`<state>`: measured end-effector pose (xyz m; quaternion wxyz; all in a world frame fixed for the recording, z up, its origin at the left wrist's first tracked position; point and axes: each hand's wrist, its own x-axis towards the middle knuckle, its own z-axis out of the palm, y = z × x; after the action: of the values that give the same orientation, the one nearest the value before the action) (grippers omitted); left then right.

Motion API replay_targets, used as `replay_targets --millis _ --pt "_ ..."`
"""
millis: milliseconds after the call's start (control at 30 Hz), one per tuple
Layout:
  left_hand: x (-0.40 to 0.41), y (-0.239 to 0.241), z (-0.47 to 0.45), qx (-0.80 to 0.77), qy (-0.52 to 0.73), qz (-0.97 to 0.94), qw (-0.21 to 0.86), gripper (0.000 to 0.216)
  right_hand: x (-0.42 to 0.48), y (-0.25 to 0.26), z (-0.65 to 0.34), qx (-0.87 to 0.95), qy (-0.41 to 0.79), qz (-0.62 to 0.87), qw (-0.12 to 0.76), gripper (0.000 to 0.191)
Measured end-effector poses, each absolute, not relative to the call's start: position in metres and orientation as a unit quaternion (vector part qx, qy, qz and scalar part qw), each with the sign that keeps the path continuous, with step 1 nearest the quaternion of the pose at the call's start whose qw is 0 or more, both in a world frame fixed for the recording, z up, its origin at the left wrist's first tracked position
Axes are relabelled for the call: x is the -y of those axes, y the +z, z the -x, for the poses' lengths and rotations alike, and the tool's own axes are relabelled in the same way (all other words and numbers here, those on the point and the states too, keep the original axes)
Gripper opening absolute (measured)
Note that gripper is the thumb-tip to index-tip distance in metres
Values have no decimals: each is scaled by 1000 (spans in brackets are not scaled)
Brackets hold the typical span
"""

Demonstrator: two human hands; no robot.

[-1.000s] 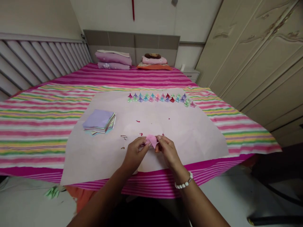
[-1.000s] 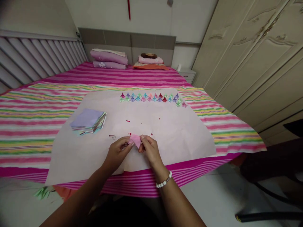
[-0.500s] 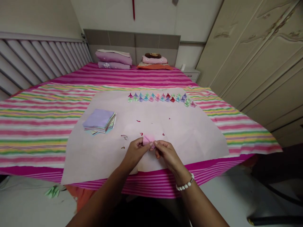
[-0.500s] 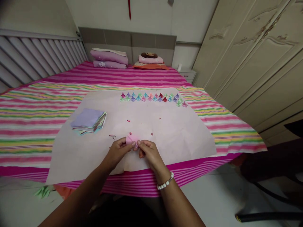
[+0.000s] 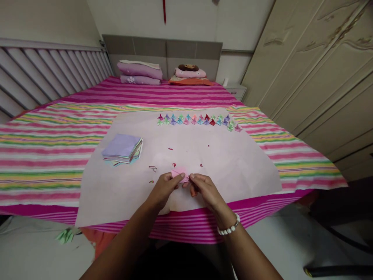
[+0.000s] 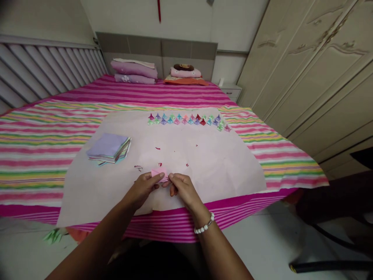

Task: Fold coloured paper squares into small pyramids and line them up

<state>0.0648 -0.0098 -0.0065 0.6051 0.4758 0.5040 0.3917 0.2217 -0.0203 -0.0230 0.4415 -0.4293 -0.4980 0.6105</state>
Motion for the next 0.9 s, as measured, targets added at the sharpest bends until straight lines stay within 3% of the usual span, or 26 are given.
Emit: replay_targets --millis 300,533,900 --pt "10 -10 -70 -452 423 -348 704 21 25 -24 -217 479 537 464 516 20" --pt "11 -7 -70 -482 407 -362 687 28 28 -21 -213 491 515 461 531 15" --pt "8 -8 -77 -386 483 -401 676 26 27 -14 -215 439 561 410 570 16"
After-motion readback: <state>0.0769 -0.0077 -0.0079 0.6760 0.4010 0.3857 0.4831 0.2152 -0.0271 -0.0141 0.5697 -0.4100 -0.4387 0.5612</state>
